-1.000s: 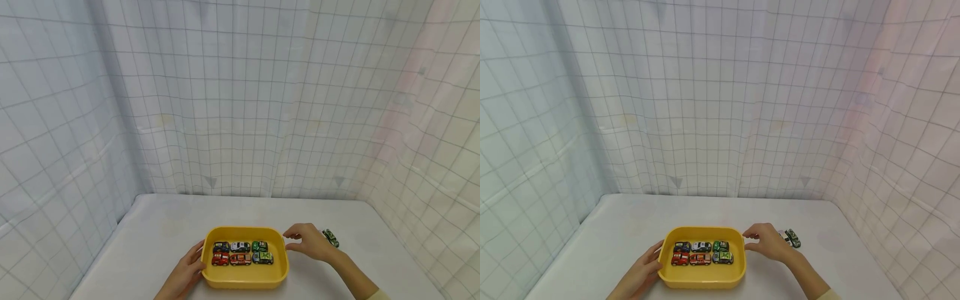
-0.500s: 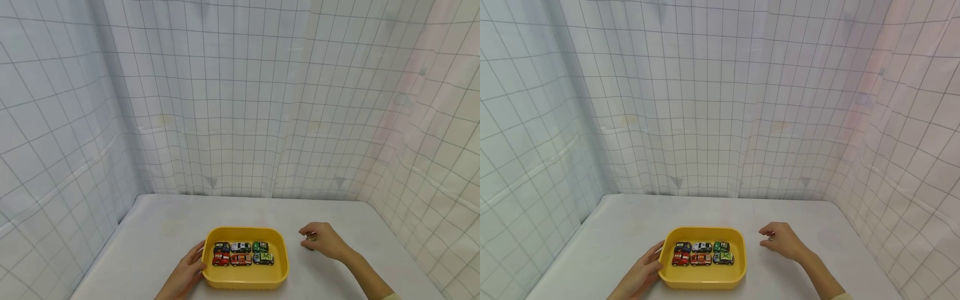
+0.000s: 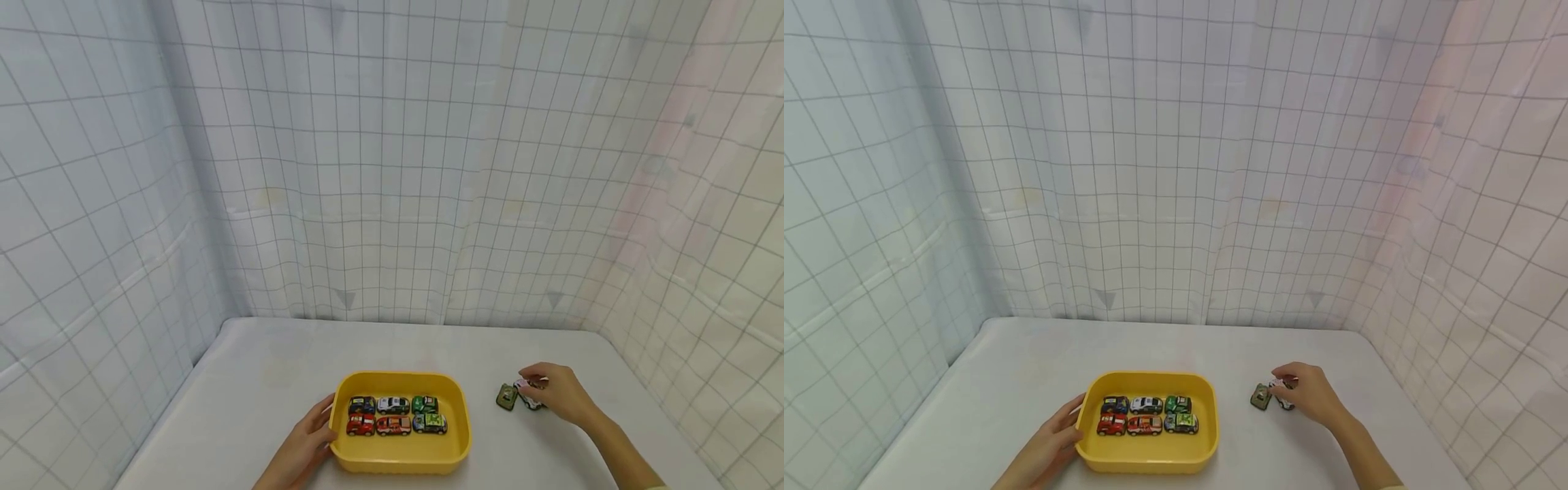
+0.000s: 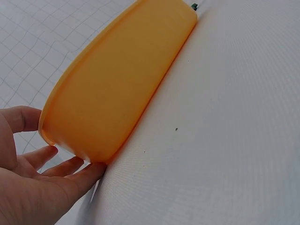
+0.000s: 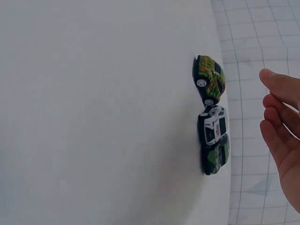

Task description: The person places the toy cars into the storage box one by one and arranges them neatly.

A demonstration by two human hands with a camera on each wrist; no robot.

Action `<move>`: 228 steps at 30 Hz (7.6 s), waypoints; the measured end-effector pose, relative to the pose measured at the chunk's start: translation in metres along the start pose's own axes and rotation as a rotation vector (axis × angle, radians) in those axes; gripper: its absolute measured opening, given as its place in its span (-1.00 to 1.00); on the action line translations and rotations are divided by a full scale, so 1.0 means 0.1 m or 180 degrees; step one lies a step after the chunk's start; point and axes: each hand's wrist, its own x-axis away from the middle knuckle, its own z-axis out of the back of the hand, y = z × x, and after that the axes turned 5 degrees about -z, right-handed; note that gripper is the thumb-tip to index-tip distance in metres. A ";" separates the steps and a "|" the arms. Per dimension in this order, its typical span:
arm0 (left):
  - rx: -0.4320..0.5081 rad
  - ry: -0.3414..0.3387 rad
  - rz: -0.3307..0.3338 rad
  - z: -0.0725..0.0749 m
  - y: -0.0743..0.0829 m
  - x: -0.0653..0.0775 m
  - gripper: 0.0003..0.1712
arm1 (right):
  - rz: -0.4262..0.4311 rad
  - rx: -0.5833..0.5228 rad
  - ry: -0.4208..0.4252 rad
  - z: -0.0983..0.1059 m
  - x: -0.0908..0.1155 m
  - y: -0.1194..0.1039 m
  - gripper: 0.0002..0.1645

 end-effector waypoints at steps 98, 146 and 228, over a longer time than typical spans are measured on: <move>0.0044 0.0062 0.0024 -0.01 -0.02 -0.02 -0.07 | -0.0009 0.0010 0.0084 -0.22 -0.13 -0.07 -0.73; 0.0082 0.0109 0.0055 -0.01 -0.01 -0.01 -0.06 | 0.1280 -0.0316 -0.1098 -1.15 -0.39 -1.23 -0.71; 0.0047 0.0096 -0.0083 -0.03 0.01 0.04 -0.07 | 0.1314 -0.0007 -0.1377 -1.25 -0.45 -1.50 -0.69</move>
